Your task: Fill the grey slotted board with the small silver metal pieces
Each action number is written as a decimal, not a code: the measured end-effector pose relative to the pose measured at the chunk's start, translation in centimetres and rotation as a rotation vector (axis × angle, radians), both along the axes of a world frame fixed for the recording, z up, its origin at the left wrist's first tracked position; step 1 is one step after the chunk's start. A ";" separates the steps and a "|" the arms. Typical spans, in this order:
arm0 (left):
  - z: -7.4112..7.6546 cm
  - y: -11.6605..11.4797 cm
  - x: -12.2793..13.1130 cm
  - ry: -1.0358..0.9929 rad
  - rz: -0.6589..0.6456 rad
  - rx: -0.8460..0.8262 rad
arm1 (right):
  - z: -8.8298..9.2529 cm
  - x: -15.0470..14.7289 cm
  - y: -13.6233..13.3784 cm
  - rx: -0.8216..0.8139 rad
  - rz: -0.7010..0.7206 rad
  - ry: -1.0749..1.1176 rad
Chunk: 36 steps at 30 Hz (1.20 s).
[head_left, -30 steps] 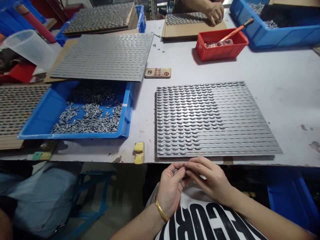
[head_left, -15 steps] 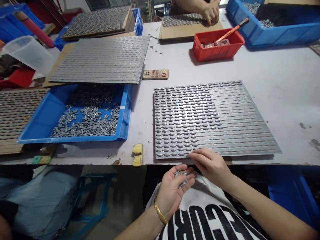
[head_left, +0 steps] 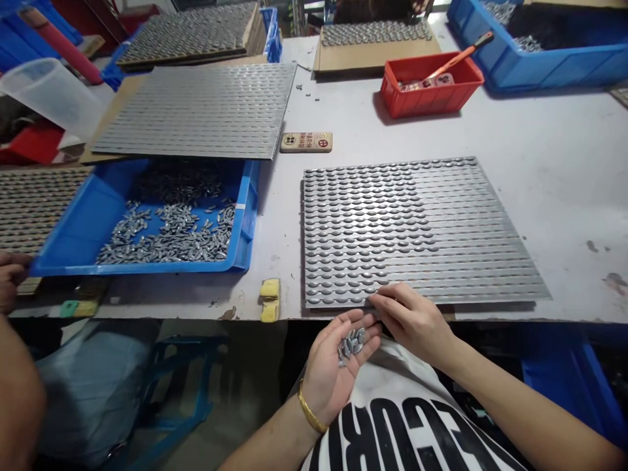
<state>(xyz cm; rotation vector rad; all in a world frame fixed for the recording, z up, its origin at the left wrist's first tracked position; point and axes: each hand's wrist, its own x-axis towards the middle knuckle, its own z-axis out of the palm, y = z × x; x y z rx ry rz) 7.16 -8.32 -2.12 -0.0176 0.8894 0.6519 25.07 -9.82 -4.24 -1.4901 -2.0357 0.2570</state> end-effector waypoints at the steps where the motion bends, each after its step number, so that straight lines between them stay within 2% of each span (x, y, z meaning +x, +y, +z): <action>1: 0.0 0.0 0.0 -0.019 0.011 -0.002 | 0.2 0.0 -0.2 -0.005 0.015 0.034; 7: 0.1 0.1 0.3 -0.034 0.047 -0.025 | 1.7 -1.0 -1.2 -0.050 0.185 0.037; 15: 0.3 -0.1 1.0 -0.020 0.024 -0.052 | 0.6 -1.3 -2.1 0.026 0.247 -0.045; 20: 0.5 0.0 1.3 0.029 0.009 -0.112 | 1.3 -1.0 -2.2 -0.016 0.366 -0.188; 24: 0.5 0.0 1.5 0.058 -0.016 -0.093 | 1.7 -0.7 -2.1 0.006 0.373 -0.233; 28: 0.2 -0.1 1.4 0.054 -0.011 -0.089 | 1.2 -0.3 -2.1 0.005 0.379 -0.228; 36: 0.1 0.0 1.4 0.022 0.036 -0.095 | 0.7 1.0 -2.2 -0.045 0.236 -0.098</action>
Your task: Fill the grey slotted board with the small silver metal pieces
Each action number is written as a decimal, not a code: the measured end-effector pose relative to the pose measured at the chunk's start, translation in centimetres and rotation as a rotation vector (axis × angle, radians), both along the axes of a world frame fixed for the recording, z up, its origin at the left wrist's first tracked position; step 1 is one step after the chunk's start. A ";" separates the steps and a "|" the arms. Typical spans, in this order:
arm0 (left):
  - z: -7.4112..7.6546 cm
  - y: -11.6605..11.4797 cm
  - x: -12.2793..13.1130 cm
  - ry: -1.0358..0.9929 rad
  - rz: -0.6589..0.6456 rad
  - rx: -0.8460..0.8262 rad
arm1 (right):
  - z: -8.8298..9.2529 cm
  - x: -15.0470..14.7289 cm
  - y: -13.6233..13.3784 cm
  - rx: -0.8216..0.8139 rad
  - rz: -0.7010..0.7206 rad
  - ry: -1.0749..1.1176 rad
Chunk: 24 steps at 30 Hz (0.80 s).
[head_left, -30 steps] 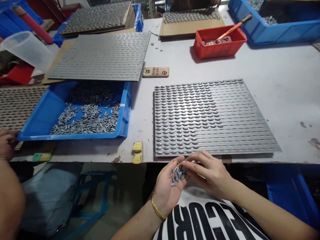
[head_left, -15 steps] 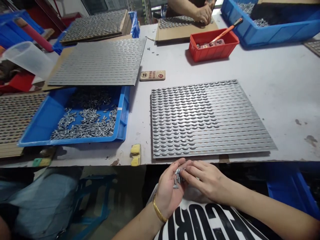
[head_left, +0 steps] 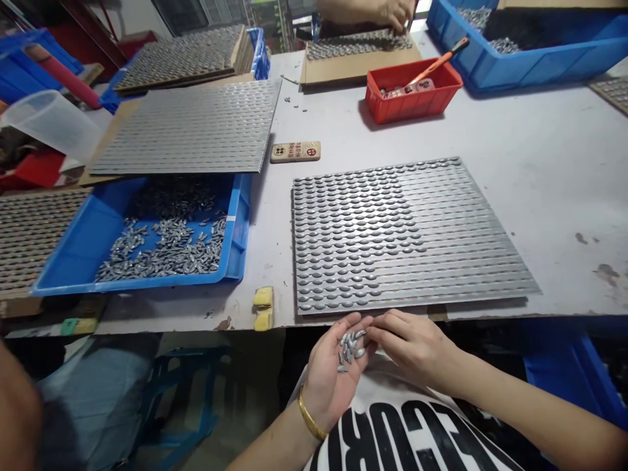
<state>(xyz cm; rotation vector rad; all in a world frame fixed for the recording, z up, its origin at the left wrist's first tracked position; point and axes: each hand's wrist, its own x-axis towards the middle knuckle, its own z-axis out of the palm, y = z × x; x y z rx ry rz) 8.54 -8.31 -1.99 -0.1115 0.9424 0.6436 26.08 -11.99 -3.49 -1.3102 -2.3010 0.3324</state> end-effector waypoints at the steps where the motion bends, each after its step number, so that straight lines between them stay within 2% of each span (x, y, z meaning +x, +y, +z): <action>1: 0.0 0.0 0.0 0.000 -0.003 -0.003 | -0.1 0.3 0.1 0.022 -0.028 0.031; 5: -0.1 -0.2 0.1 -0.004 -0.012 -0.010 | -1.0 1.5 0.7 0.144 -0.135 0.093; 9: -0.4 -0.4 0.1 -0.015 -0.022 0.004 | -1.9 1.7 1.2 0.182 -0.114 0.028; 18: -0.1 -0.4 0.0 -0.007 -0.074 -0.018 | -1.9 1.8 1.3 0.089 -0.166 -0.030; 24: 1.1 0.6 0.1 -0.067 -0.087 0.047 | -0.8 2.0 1.4 0.024 -0.180 0.132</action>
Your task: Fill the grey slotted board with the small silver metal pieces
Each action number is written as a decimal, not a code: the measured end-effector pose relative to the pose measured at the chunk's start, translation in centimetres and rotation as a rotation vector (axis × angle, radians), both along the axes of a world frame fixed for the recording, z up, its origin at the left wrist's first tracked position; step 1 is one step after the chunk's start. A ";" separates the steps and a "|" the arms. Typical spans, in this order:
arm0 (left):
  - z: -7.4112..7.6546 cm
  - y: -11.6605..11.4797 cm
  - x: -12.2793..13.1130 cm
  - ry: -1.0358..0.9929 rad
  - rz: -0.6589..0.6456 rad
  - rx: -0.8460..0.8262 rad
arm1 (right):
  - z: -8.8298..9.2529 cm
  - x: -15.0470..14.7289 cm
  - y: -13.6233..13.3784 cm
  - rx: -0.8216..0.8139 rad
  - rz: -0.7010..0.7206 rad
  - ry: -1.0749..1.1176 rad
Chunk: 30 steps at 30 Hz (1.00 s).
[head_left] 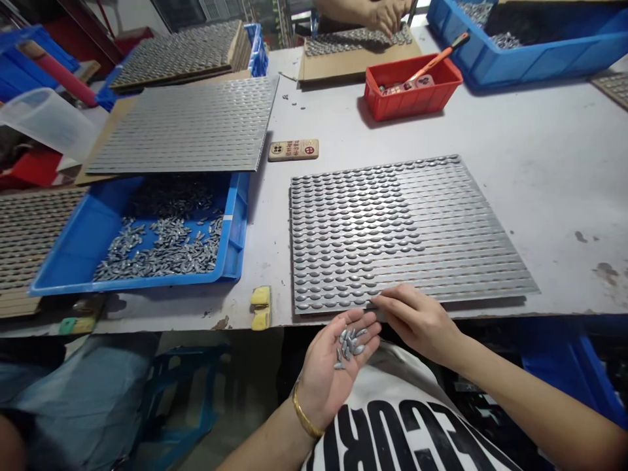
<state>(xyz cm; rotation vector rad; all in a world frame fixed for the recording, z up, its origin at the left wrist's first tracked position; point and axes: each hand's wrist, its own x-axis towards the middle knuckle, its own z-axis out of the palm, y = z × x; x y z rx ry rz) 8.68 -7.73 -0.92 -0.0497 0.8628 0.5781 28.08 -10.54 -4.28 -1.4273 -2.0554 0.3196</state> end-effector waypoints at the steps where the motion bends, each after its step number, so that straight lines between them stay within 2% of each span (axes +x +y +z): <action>1: 0.3 0.3 0.1 -0.019 0.000 0.018 | 0.4 -0.1 0.0 0.010 0.012 0.042; 4: 1.0 1.0 0.9 -0.080 0.010 0.072 | 1.7 -0.7 0.1 0.078 0.086 0.091; 8: 1.8 1.8 2.4 -0.062 0.011 0.063 | 2.7 -1.1 0.1 0.115 0.135 0.025; 14: 2.0 2.3 4.2 -0.040 -0.018 0.082 | 3.2 0.8 0.3 0.033 0.128 -0.142; 19: 2.3 2.9 5.1 -0.027 -0.029 0.093 | 3.3 2.1 0.9 -0.018 0.120 -0.121; 22: 2.5 3.4 5.4 -0.021 -0.053 0.102 | 3.6 2.4 1.7 -0.115 0.125 -0.100; 26: 2.7 3.9 5.7 -0.042 -0.120 0.154 | 4.3 3.0 3.2 -0.285 0.206 -0.092; 30: 2.7 4.2 5.6 -0.050 -0.126 0.188 | 4.5 3.4 4.1 -0.304 0.307 -0.130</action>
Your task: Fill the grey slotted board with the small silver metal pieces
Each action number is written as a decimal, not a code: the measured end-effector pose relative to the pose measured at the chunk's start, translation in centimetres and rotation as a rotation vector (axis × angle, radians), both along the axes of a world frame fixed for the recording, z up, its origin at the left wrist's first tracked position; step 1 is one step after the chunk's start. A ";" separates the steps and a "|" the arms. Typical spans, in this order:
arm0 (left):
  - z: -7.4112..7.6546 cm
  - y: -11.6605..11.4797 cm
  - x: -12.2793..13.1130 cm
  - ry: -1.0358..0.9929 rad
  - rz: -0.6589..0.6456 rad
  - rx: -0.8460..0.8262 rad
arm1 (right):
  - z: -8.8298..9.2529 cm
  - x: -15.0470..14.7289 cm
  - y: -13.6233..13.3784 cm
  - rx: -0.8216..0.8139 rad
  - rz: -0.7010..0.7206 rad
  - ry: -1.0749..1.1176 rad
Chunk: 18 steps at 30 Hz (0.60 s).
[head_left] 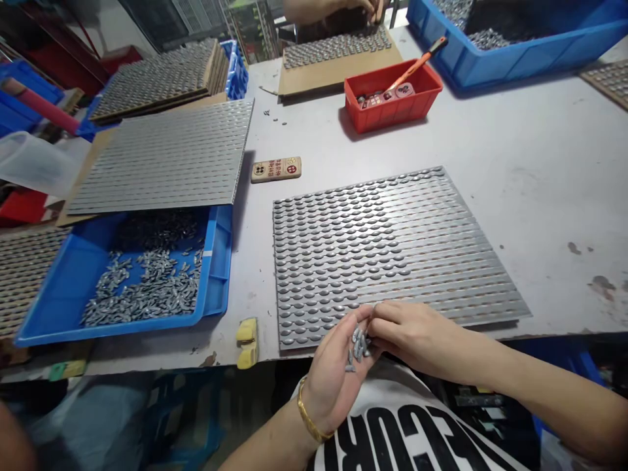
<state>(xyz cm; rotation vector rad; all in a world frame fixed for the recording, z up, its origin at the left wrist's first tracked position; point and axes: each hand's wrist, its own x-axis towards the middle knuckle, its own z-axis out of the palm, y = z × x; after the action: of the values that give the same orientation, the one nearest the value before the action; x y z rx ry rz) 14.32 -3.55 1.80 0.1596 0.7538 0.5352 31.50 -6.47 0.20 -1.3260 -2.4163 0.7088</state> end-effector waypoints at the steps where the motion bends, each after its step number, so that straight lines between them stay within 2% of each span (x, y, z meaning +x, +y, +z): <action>1: 0.0 0.0 0.0 -0.002 0.002 -0.002 | 0.0 0.0 0.1 0.008 0.019 0.002; 6: -0.1 0.5 0.0 0.022 0.016 -0.078 | 0.7 0.2 0.4 0.021 0.055 0.053; 9: 0.3 1.3 -0.6 0.090 0.082 -0.110 | 0.8 1.2 0.8 0.051 -0.008 0.091; 14: 1.2 2.6 -2.2 0.271 0.235 0.009 | -1.4 2.7 1.5 0.234 -0.258 0.148; 18: 0.8 1.9 -2.3 0.296 0.094 -0.041 | -3.5 2.1 1.8 0.228 -0.326 0.194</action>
<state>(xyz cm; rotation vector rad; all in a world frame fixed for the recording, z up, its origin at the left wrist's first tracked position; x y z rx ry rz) 12.00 -1.64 2.61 0.1675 1.0644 0.5922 33.60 -4.66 -3.29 -1.4352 -1.9970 0.4369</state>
